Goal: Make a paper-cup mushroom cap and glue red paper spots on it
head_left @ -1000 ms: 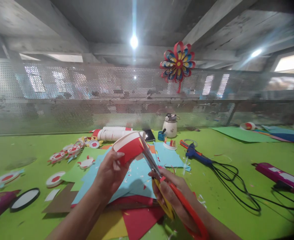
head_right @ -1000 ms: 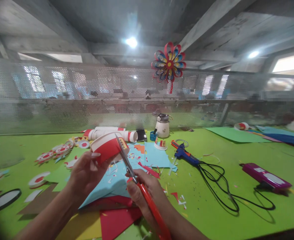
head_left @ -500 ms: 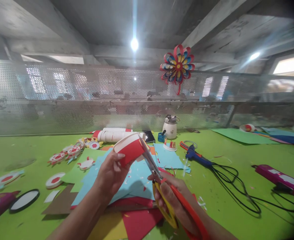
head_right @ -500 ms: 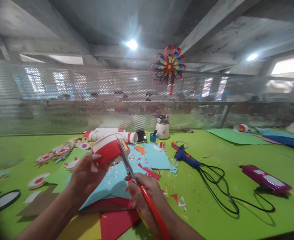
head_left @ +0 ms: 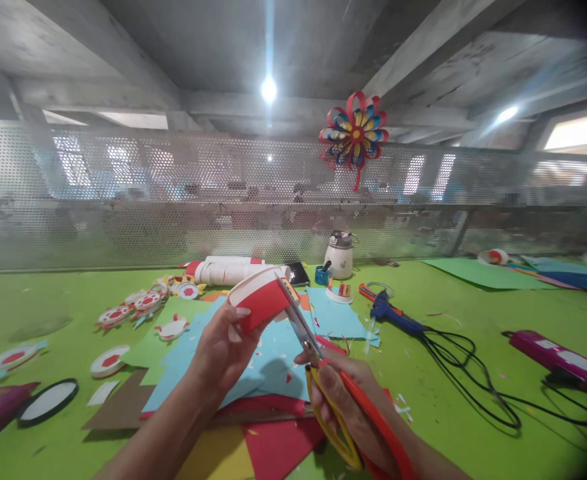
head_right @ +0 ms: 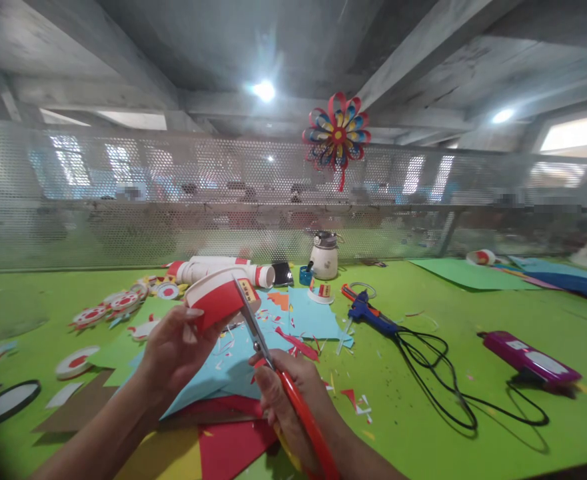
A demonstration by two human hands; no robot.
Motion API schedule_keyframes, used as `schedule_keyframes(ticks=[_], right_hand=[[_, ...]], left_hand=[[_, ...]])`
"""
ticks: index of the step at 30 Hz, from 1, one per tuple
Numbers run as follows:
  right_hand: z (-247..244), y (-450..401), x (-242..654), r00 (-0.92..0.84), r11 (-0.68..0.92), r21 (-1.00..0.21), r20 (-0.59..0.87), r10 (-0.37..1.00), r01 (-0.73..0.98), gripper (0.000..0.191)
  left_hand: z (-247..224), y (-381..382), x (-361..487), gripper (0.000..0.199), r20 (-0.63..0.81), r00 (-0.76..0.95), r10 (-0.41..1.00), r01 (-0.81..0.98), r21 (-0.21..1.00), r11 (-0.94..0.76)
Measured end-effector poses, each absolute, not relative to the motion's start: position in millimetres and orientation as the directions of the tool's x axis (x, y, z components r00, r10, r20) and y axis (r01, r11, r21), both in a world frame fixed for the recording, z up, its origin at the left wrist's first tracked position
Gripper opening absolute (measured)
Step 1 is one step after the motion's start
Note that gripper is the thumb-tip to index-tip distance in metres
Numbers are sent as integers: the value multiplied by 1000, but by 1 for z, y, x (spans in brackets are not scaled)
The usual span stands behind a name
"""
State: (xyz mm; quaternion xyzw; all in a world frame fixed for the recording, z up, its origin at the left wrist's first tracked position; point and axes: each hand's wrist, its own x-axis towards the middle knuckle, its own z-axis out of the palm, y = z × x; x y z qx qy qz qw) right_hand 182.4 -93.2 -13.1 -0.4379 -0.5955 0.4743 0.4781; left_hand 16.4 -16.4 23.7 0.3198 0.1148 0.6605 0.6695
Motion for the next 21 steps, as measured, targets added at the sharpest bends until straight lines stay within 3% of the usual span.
schedule_keyframes(ticks=[8,14,21], right_hand=[[-13,-100,177,-129,111,-993,114,985,-27,62],[-15,-96,177,-125,137,-991,136,983,0,62],[-16,-94,179,-144,177,-984,175,974,6,58]], left_hand=[[22,-13,16,40,254,113,961,-826,562,-51],[21,-11,16,36,237,106,966,-836,546,-42],[22,-12,17,18,220,104,970,-831,555,-37]])
